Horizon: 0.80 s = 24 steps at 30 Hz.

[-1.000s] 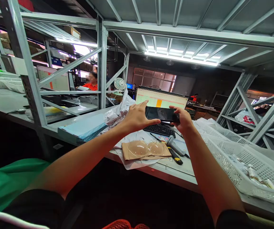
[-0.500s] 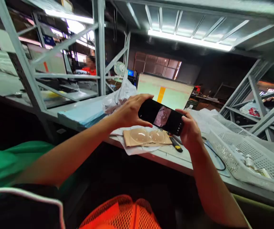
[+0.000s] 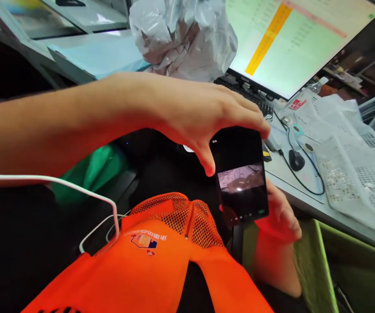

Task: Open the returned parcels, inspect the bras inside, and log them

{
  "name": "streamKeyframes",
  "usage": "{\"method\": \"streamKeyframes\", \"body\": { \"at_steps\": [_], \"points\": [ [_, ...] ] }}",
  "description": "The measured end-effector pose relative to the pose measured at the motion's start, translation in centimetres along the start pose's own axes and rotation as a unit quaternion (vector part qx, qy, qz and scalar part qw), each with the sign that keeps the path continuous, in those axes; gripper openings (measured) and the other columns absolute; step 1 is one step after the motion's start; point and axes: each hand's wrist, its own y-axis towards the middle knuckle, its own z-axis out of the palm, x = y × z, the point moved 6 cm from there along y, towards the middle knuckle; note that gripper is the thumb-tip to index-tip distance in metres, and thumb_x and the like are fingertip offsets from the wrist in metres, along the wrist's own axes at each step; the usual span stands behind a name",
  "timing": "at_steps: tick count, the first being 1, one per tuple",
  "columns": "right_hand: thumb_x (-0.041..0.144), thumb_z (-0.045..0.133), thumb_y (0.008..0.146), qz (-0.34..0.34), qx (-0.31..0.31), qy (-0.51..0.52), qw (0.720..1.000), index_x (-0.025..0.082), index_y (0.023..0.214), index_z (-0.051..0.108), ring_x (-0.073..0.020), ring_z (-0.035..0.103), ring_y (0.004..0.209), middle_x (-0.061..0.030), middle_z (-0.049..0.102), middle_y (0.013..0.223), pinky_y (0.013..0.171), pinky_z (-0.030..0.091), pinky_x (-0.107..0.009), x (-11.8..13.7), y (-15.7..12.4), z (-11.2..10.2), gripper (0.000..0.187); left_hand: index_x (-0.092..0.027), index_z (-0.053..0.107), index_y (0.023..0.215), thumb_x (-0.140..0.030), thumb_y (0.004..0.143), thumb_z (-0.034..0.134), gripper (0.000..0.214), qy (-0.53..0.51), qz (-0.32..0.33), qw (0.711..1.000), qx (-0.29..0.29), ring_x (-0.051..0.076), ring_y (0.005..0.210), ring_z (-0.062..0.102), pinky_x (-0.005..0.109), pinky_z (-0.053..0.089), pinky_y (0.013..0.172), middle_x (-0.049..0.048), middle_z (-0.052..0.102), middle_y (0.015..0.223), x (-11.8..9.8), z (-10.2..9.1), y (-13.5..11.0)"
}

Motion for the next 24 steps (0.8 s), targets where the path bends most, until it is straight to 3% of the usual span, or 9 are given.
{"method": "streamKeyframes", "body": {
  "at_steps": [3,7,9,12,15,17,20,22,24],
  "points": [
    [0.067,0.075,0.089,-0.011,0.006,0.006,1.0,0.032,0.148,0.065,-0.0362,0.08,0.097,-0.0132,0.077,0.126,0.081,0.068,-0.055,0.0,0.0,0.4,0.069,-0.017,0.074,0.115,-0.072,0.098,0.053,0.061,-0.019,-0.038,0.998,-0.036,0.038,0.153,0.05,0.046,0.05,0.122,-0.0008,0.065,0.144,4.7,0.1,1.3],
    [0.068,0.082,0.085,0.035,-0.035,0.048,0.998,0.032,0.151,0.06,-0.0401,0.078,0.109,-0.0138,0.075,0.132,0.08,0.069,-0.058,-1.8,0.3,0.3,0.078,-0.021,0.072,0.124,-0.065,0.1,0.06,0.052,0.001,-0.055,0.995,-0.086,0.039,0.157,0.044,0.049,0.045,0.126,-0.0029,0.06,0.151,7.2,-0.5,1.9],
    [0.067,0.081,0.087,0.032,-0.028,0.09,0.995,0.032,0.147,0.062,-0.0378,0.079,0.108,-0.0118,0.076,0.13,0.08,0.07,-0.056,-3.0,0.8,0.4,0.071,-0.023,0.068,0.136,-0.06,0.102,0.064,0.051,0.054,-0.041,0.994,-0.087,0.039,0.16,0.039,0.052,0.039,0.13,-0.0015,0.057,0.155,7.7,-2.2,2.4],
    [0.065,0.074,0.094,-0.001,-0.022,0.13,0.991,0.029,0.143,0.064,-0.0345,0.079,0.109,-0.0111,0.077,0.128,0.084,0.071,-0.054,-4.3,2.0,0.4,0.061,-0.021,0.058,0.155,-0.059,0.102,0.066,0.065,0.197,-0.03,0.977,-0.07,0.04,0.164,0.028,0.054,0.023,0.136,0.0038,0.046,0.168,9.4,-6.0,3.2],
    [0.062,0.075,0.094,-0.02,-0.049,0.138,0.989,0.026,0.142,0.062,-0.0348,0.078,0.114,-0.0127,0.076,0.132,0.086,0.071,-0.053,-4.8,3.0,0.1,0.061,-0.017,0.053,0.161,-0.062,0.098,0.071,0.079,0.324,-0.107,0.935,-0.098,0.046,0.165,0.02,0.064,0.011,0.136,0.0141,0.038,0.174,13.6,-9.2,2.9],
    [0.059,0.075,0.094,-0.011,-0.054,0.145,0.988,0.026,0.144,0.058,-0.0355,0.078,0.113,-0.0133,0.075,0.133,0.081,0.071,-0.05,-4.8,3.3,0.1,0.063,-0.013,0.056,0.158,-0.059,0.098,0.072,0.078,0.339,-0.195,0.916,-0.085,0.05,0.161,0.028,0.075,0.016,0.129,0.0211,0.044,0.17,17.4,-9.1,1.9],
    [0.049,0.075,0.092,0.008,-0.05,0.16,0.986,0.03,0.152,0.046,-0.036,0.08,0.109,-0.0128,0.075,0.136,0.075,0.071,-0.047,-4.4,3.6,0.2,0.069,-0.012,0.065,0.147,-0.05,0.098,0.075,0.063,0.322,-0.264,0.907,-0.057,0.046,0.156,0.038,0.073,0.022,0.127,0.0216,0.056,0.16,21.2,-7.0,0.4],
    [0.044,0.076,0.09,0.011,-0.045,0.163,0.986,0.032,0.152,0.043,-0.037,0.08,0.111,-0.0121,0.074,0.137,0.072,0.072,-0.048,-4.0,3.8,0.2,0.071,-0.01,0.07,0.14,-0.046,0.1,0.074,0.054,0.328,-0.248,0.909,-0.072,0.043,0.154,0.042,0.072,0.019,0.128,0.0215,0.061,0.155,21.4,-6.1,0.1],
    [0.043,0.075,0.09,0.009,-0.042,0.163,0.986,0.032,0.148,0.044,-0.0369,0.08,0.112,-0.0109,0.074,0.136,0.07,0.072,-0.047,-3.8,4.1,0.3,0.066,-0.007,0.073,0.135,-0.042,0.1,0.073,0.05,0.349,-0.215,0.905,-0.113,0.042,0.15,0.046,0.073,0.015,0.128,0.0235,0.065,0.149,19.5,-5.8,0.2]
  ]
}}
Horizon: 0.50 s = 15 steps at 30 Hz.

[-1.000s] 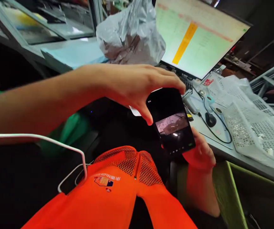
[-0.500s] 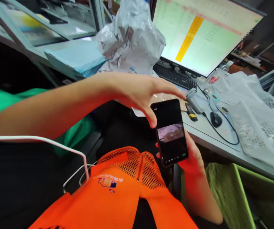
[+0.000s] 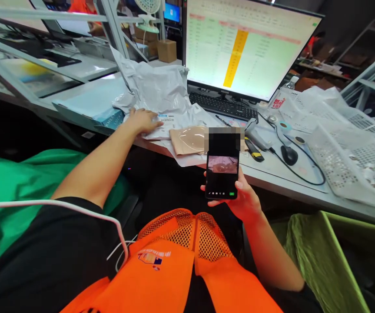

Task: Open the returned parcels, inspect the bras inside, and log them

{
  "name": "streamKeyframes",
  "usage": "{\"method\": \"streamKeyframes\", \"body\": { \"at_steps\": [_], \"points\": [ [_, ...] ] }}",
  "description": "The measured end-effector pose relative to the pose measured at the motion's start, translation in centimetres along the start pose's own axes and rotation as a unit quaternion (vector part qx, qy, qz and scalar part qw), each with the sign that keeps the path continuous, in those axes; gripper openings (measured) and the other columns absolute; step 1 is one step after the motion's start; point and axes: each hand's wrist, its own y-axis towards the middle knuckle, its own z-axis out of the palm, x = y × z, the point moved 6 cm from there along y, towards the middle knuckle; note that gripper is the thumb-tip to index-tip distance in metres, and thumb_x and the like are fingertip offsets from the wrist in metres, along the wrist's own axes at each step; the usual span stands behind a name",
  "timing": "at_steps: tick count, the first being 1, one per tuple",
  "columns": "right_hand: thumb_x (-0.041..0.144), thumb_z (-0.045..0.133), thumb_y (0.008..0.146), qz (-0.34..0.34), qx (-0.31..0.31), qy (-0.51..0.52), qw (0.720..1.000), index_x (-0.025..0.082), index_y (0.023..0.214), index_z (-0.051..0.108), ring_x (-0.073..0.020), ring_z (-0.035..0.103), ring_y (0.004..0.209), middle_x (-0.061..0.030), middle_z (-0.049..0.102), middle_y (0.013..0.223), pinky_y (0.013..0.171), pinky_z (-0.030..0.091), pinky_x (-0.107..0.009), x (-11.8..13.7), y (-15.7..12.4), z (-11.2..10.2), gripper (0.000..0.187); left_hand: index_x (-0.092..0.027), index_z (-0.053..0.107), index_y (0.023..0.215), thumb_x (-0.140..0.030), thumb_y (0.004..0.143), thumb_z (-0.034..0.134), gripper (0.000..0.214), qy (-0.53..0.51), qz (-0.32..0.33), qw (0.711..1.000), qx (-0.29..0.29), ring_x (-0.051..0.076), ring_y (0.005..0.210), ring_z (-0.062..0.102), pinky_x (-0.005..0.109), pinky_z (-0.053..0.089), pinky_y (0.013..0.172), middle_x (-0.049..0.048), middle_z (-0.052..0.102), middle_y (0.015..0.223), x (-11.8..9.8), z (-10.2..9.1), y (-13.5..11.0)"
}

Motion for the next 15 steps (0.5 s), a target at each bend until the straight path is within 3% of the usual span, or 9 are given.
{"method": "streamKeyframes", "body": {
  "at_steps": [3,4,7,9,11,15],
  "points": [
    [0.043,0.072,0.094,-0.004,-0.001,-0.008,1.0,0.033,0.143,0.046,-0.0346,0.08,0.112,-0.009,0.075,0.135,0.072,0.072,-0.045,-0.2,0.7,0.2,0.057,-0.012,0.076,0.131,-0.043,0.102,0.067,0.043,-0.056,0.044,0.995,-0.071,0.035,0.14,0.059,0.059,0.032,0.126,0.0189,0.072,0.141,-4.7,-3.5,-2.0],
    [0.042,0.072,0.095,-0.006,-0.002,-0.014,1.0,0.034,0.143,0.046,-0.0339,0.08,0.112,-0.0088,0.074,0.135,0.073,0.072,-0.045,-0.3,1.0,0.2,0.055,-0.015,0.077,0.129,-0.044,0.104,0.061,0.041,-0.133,0.082,0.984,-0.085,0.031,0.131,0.066,0.05,0.044,0.119,0.0161,0.075,0.134,-7.0,-4.8,-3.2],
    [0.044,0.073,0.095,-0.022,-0.001,-0.032,0.999,0.035,0.142,0.047,-0.0334,0.08,0.11,-0.0082,0.073,0.136,0.073,0.073,-0.047,-0.9,1.9,0.3,0.054,-0.015,0.081,0.117,-0.055,0.109,0.043,0.055,-0.342,0.217,0.912,-0.063,0.025,0.115,0.074,0.04,0.054,0.107,0.0105,0.081,0.117,-14.1,-8.0,-7.7],
    [0.046,0.075,0.094,-0.032,-0.001,-0.04,0.999,0.036,0.142,0.047,-0.0336,0.081,0.109,-0.0076,0.073,0.136,0.073,0.073,-0.048,-1.2,2.3,0.4,0.056,-0.016,0.082,0.109,-0.052,0.102,0.055,0.045,-0.38,0.257,0.888,-0.034,0.022,0.106,0.076,0.035,0.056,0.101,0.0073,0.082,0.107,-17.4,-9.1,-10.1],
    [0.047,0.075,0.094,-0.035,-0.003,-0.047,0.998,0.037,0.143,0.047,-0.0338,0.08,0.109,-0.0074,0.073,0.136,0.074,0.073,-0.049,-1.2,2.4,0.5,0.057,-0.016,0.082,0.104,-0.042,0.095,0.066,0.032,-0.395,0.267,0.879,-0.022,0.02,0.1,0.076,0.032,0.057,0.097,0.0055,0.082,0.102,-19.1,-9.6,-11.4],
    [0.046,0.073,0.097,-0.028,-0.01,-0.07,0.997,0.037,0.144,0.047,-0.0349,0.079,0.114,-0.0081,0.072,0.139,0.076,0.072,-0.049,-0.7,1.9,0.8,0.054,-0.015,0.081,0.101,-0.031,0.088,0.07,0.023,-0.404,0.266,0.875,-0.023,0.019,0.096,0.076,0.032,0.058,0.096,0.0057,0.082,0.099,-19.2,-9.7,-11.3]
  ]
}}
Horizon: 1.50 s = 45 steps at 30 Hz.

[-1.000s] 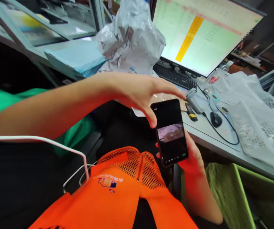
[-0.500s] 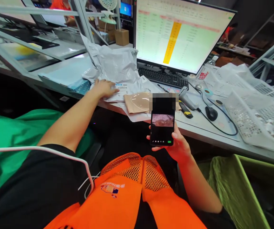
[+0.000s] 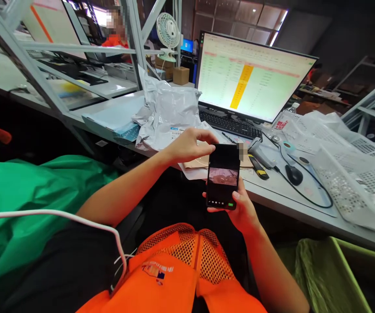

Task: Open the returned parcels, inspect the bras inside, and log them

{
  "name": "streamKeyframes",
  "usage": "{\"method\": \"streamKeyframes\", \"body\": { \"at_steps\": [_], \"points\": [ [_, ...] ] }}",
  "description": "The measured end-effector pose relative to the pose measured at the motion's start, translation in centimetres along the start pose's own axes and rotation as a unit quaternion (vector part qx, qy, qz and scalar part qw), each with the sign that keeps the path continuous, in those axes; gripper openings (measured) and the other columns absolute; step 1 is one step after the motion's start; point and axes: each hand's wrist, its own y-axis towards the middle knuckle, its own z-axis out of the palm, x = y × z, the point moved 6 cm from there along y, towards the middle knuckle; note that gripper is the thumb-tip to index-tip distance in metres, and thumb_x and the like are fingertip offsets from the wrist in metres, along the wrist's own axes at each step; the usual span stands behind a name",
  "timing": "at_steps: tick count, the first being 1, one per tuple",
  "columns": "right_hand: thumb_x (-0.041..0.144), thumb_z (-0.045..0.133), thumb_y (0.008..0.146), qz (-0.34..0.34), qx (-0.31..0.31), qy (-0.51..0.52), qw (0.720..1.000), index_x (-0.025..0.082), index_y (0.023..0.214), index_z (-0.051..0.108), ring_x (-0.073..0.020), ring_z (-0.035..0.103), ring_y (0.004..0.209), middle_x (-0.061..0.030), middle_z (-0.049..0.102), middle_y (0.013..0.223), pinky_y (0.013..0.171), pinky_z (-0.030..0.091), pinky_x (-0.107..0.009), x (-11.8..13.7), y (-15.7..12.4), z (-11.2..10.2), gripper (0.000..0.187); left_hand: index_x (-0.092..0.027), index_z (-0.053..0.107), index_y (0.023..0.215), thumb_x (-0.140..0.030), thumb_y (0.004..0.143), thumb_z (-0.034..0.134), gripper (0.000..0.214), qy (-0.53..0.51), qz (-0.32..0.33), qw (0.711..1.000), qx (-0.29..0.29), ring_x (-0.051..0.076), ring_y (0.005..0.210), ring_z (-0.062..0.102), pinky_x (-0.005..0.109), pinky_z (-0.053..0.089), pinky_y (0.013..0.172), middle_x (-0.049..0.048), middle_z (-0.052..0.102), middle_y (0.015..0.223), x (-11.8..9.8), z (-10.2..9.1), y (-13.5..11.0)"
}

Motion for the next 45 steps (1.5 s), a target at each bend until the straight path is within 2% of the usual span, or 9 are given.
{"method": "streamKeyframes", "body": {
  "at_steps": [6,10,16,21,24,28,31,33,45],
  "points": [
    [0.054,0.069,0.098,0.004,0.009,-0.005,1.0,0.034,0.151,0.047,-0.0348,0.08,0.111,-0.0101,0.073,0.138,0.071,0.072,-0.044,0.6,-0.2,-0.4,0.061,-0.013,0.079,0.1,-0.051,0.101,0.058,0.044,-0.052,-0.025,0.995,0.081,0.019,0.089,0.075,0.03,0.06,0.082,0.0092,0.08,0.096,1.2,-0.3,1.0],
    [0.068,0.07,0.092,-0.009,-0.02,0.013,1.0,0.027,0.15,0.054,-0.036,0.082,0.099,-0.0146,0.077,0.131,0.052,0.066,-0.034,1.2,0.3,-2.0,0.072,-0.012,0.075,0.092,-0.06,0.091,0.078,0.047,-0.139,-0.117,0.977,0.109,0.017,0.065,0.072,0.026,0.057,0.059,0.0083,0.075,0.077,3.7,0.0,0.6],
    [0.059,0.074,0.087,-0.1,-0.197,0.109,0.969,0.025,0.122,0.072,-0.0219,0.078,0.079,-0.0041,0.08,0.105,0.05,0.062,-0.027,2.3,1.8,-4.9,0.048,-0.016,0.071,0.09,-0.059,0.072,0.094,0.052,-0.281,-0.224,0.926,-0.112,0.017,0.061,0.073,0.032,0.066,0.064,0.0052,0.076,0.075,7.4,2.5,-2.7],
    [0.049,0.074,0.086,-0.128,-0.245,0.139,0.951,0.032,0.123,0.068,-0.0233,0.075,0.103,0.0009,0.074,0.119,0.065,0.072,-0.039,5.9,4.6,-5.0,0.041,-0.02,0.067,0.097,-0.065,0.077,0.088,0.054,-0.259,-0.189,0.921,-0.221,0.022,0.071,0.078,0.037,0.068,0.077,0.0026,0.076,0.076,5.1,4.3,-4.7],
    [0.047,0.073,0.085,-0.167,-0.213,0.096,0.958,0.032,0.123,0.067,-0.021,0.073,0.094,0.0001,0.07,0.114,0.059,0.07,-0.035,10.8,6.6,-4.1,0.042,-0.02,0.066,0.107,-0.067,0.086,0.079,0.053,-0.219,-0.14,0.942,-0.211,0.023,0.077,0.08,0.038,0.067,0.081,0.0039,0.078,0.08,3.8,2.2,-3.1],
    [0.043,0.071,0.081,-0.202,-0.17,0.044,0.964,0.027,0.119,0.068,-0.0191,0.07,0.08,-0.0016,0.067,0.102,0.046,0.063,-0.027,17.5,8.6,-2.2,0.041,-0.016,0.067,0.119,-0.059,0.109,0.042,0.051,-0.008,-0.084,0.971,-0.226,0.027,0.108,0.078,0.042,0.063,0.096,0.0152,0.08,0.116,6.7,-6.0,1.2],
    [0.04,0.068,0.079,-0.219,-0.15,0.029,0.964,0.023,0.118,0.069,-0.0166,0.067,0.072,-0.0026,0.067,0.098,0.041,0.058,-0.023,21.2,9.1,-0.5,0.043,-0.017,0.065,0.141,-0.033,0.108,0.034,0.048,0.36,-0.194,0.904,-0.125,0.027,0.14,0.063,0.046,0.048,0.12,0.0153,0.068,0.149,12.5,-11.9,3.3],
    [0.037,0.067,0.076,-0.226,-0.148,0.027,0.963,0.021,0.119,0.07,-0.0147,0.065,0.067,-0.0026,0.067,0.096,0.039,0.056,-0.022,22.9,9.2,0.4,0.045,-0.012,0.07,0.137,-0.024,0.101,0.042,0.047,0.407,-0.239,0.877,-0.089,0.036,0.151,0.052,0.056,0.039,0.126,0.0202,0.06,0.157,16.3,-14.6,3.0],
    [0.028,0.063,0.072,-0.192,-0.176,0.069,0.963,0.019,0.114,0.072,-0.015,0.063,0.062,-0.001,0.067,0.084,0.033,0.052,-0.022,22.5,9.7,0.2,0.044,-0.027,0.07,0.145,-0.021,0.097,0.041,0.056,0.474,-0.274,0.836,0.042,0.03,0.162,0.038,0.062,0.024,0.131,0.0091,0.059,0.162,26.6,-14.5,-1.0]
  ]
}}
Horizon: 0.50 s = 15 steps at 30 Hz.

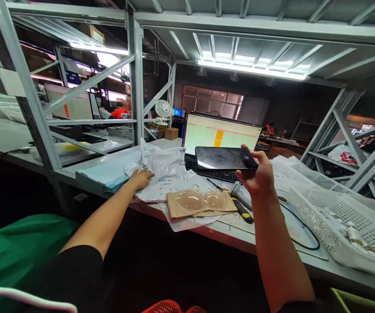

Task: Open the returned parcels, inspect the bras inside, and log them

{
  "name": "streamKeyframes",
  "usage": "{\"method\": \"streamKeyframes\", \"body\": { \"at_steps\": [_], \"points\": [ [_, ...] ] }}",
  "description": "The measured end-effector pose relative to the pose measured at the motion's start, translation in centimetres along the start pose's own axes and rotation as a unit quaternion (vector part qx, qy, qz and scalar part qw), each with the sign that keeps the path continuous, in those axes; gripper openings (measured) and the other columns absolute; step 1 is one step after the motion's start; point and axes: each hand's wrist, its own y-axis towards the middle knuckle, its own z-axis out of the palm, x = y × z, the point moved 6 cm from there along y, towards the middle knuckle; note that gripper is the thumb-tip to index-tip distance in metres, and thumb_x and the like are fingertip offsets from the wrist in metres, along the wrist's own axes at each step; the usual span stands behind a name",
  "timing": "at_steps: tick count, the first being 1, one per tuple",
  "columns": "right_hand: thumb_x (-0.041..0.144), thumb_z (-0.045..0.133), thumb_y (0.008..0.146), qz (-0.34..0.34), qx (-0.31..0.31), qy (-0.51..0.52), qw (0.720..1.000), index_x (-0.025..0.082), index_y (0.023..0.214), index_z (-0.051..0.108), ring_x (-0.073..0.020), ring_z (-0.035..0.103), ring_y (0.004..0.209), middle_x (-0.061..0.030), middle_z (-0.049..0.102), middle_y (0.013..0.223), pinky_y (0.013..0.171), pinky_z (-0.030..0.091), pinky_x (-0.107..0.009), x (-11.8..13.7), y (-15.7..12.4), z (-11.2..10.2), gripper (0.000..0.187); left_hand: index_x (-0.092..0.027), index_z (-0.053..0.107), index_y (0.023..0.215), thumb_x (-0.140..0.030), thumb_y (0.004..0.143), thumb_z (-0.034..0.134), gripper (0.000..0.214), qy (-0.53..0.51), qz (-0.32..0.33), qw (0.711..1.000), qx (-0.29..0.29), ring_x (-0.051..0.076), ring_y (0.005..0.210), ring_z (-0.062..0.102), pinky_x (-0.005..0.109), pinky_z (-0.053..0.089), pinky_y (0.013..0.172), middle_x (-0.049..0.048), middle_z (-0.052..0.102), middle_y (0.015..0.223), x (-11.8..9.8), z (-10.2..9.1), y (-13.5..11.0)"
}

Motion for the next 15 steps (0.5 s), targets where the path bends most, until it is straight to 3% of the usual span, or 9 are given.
{"method": "streamKeyframes", "body": {
  "at_steps": [8,15],
  "points": [
    [0.026,0.062,0.071,0.004,-0.049,-0.014,0.999,0.018,0.113,0.075,-0.0145,0.062,0.059,-0.0023,0.07,0.085,0.03,0.045,-0.02,0.3,0.7,-1.3,0.045,-0.024,0.067,0.149,-0.021,0.098,0.039,0.058,0.023,0.013,1.0,-0.013,0.03,0.164,0.035,0.062,0.014,0.134,0.0108,0.057,0.163,1.1,2.6,1.1],
    [0.027,0.062,0.067,-0.01,-0.022,-0.027,0.999,0.02,0.113,0.074,-0.0156,0.064,0.065,-0.0035,0.069,0.089,0.03,0.042,-0.017,0.3,2.1,-1.3,0.048,-0.026,0.067,0.149,-0.022,0.099,0.04,0.057,0.037,0.019,0.999,-0.024,0.03,0.163,0.036,0.061,0.015,0.133,0.0088,0.057,0.163,1.6,3.4,1.5]
  ]
}}
